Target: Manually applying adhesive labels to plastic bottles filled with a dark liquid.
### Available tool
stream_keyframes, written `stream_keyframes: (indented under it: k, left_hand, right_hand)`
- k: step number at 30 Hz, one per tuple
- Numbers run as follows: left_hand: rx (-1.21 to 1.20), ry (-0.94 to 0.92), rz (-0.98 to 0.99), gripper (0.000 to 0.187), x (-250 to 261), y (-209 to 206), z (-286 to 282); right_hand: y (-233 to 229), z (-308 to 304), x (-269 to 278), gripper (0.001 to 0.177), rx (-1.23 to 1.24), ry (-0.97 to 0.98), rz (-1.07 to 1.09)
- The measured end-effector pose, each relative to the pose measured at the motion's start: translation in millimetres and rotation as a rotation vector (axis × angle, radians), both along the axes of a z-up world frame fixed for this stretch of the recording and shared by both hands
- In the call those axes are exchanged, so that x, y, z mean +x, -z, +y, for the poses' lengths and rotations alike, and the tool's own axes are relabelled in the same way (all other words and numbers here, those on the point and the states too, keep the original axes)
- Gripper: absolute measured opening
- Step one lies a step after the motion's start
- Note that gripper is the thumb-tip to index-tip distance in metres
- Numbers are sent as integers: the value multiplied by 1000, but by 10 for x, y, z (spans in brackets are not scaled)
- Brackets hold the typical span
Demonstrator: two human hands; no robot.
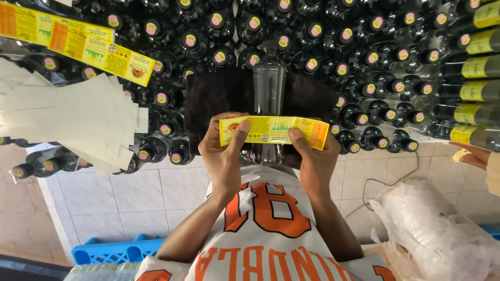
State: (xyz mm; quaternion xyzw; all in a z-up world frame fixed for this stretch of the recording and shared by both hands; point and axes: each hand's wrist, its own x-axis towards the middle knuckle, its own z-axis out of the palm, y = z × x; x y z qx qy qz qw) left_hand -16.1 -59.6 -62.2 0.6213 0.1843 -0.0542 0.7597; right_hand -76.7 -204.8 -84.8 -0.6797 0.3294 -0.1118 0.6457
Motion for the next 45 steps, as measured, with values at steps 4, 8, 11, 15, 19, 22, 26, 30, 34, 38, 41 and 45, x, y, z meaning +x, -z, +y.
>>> stream_keyframes:
  k: [4,8,11,15,19,22,26,30,34,38,41,45]
  left_hand:
    - [-52,16,15,22,143,-3,-64]
    - [-87,45,21,22,212,61,-93]
    - [-133,47,39,22,214,76,-90]
    - [-146,35,36,22,207,68,-118]
    - [-149,59,17,20,171,109,-117]
    - [-157,57,-1,20,162,152,-105]
    - [-168,69,-35,21,184,182,-90]
    - [-137,106,-71,22,221,218,-64]
    - [-133,123,-74,24,253,263,-30]
    - [-119,151,-67,26,264,253,-44]
    - [-134,156,-58,27,278,229,-53]
    - [-140,154,-42,27,272,245,-55]
  right_hand:
    - [6,-118,110,31,-61,-68,54]
    - [-172,-86,334,33,1,-98,59]
    - [-124,-104,334,33,62,-107,27]
    - [-88,-157,335,31,122,-123,9]
    - [22,-220,292,33,183,-110,-15]
    - [31,-203,283,33,216,-118,-19]
    - [15,-111,309,31,240,-58,-61]
    - [192,-154,268,29,224,21,-101]
    - [129,-154,313,30,197,18,-98]
    - [151,-186,308,32,164,0,-96]
    - [150,-198,326,34,166,1,-101]
    - [113,-187,350,36,173,-3,-99]
